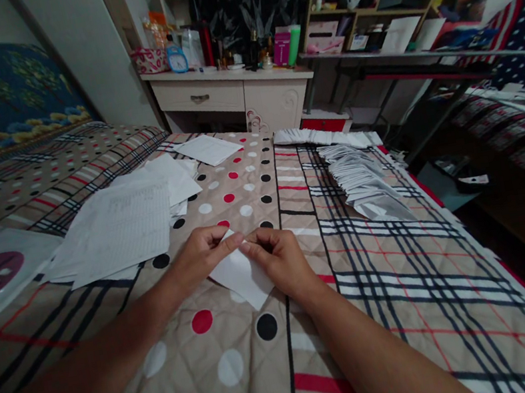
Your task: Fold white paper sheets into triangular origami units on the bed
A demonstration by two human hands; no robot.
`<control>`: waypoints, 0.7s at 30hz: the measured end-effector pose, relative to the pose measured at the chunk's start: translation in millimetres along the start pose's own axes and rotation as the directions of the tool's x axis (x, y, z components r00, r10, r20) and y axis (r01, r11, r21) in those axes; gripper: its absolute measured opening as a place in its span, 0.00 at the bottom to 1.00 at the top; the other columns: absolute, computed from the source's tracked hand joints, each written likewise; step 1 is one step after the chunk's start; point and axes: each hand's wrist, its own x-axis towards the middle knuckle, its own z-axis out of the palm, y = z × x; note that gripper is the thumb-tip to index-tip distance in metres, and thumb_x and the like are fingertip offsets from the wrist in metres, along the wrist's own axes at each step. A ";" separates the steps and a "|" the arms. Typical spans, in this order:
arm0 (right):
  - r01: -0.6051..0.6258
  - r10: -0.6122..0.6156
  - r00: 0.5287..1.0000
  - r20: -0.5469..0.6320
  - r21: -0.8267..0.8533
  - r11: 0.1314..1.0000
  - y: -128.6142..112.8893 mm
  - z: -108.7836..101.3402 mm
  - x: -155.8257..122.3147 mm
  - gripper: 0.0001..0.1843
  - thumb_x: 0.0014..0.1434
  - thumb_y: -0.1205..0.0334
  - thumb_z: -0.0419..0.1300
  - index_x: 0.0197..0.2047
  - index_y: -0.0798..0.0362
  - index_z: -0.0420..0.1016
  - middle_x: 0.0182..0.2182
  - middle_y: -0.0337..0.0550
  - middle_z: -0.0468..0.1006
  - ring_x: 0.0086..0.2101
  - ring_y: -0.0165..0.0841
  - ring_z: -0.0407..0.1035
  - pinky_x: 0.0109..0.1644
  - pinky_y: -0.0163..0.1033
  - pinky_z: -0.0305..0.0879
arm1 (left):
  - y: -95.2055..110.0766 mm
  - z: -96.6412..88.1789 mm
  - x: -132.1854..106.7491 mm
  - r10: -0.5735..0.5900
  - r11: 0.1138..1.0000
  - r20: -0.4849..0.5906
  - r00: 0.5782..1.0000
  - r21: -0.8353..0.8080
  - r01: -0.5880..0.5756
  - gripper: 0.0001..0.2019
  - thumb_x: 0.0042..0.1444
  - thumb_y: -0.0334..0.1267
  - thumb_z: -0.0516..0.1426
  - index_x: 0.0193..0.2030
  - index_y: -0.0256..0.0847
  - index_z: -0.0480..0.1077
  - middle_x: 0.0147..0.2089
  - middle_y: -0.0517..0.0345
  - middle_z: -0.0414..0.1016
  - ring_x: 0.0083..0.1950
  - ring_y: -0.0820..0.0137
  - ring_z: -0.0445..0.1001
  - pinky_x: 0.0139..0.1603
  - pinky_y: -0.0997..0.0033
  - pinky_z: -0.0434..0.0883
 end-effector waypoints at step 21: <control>-0.039 0.063 0.992 -0.111 0.209 0.977 -2.4 -9.8 3.2 0.19 0.57 0.44 0.60 0.31 0.53 0.72 0.22 0.35 0.67 0.21 0.25 0.57 0.23 0.31 0.50 | -12.4 -15.3 7.3 0.055 0.983 -0.234 0.971 0.181 -0.012 0.24 0.57 0.54 0.54 0.19 0.37 0.65 0.17 0.63 0.60 0.21 0.75 0.58 0.22 0.74 0.52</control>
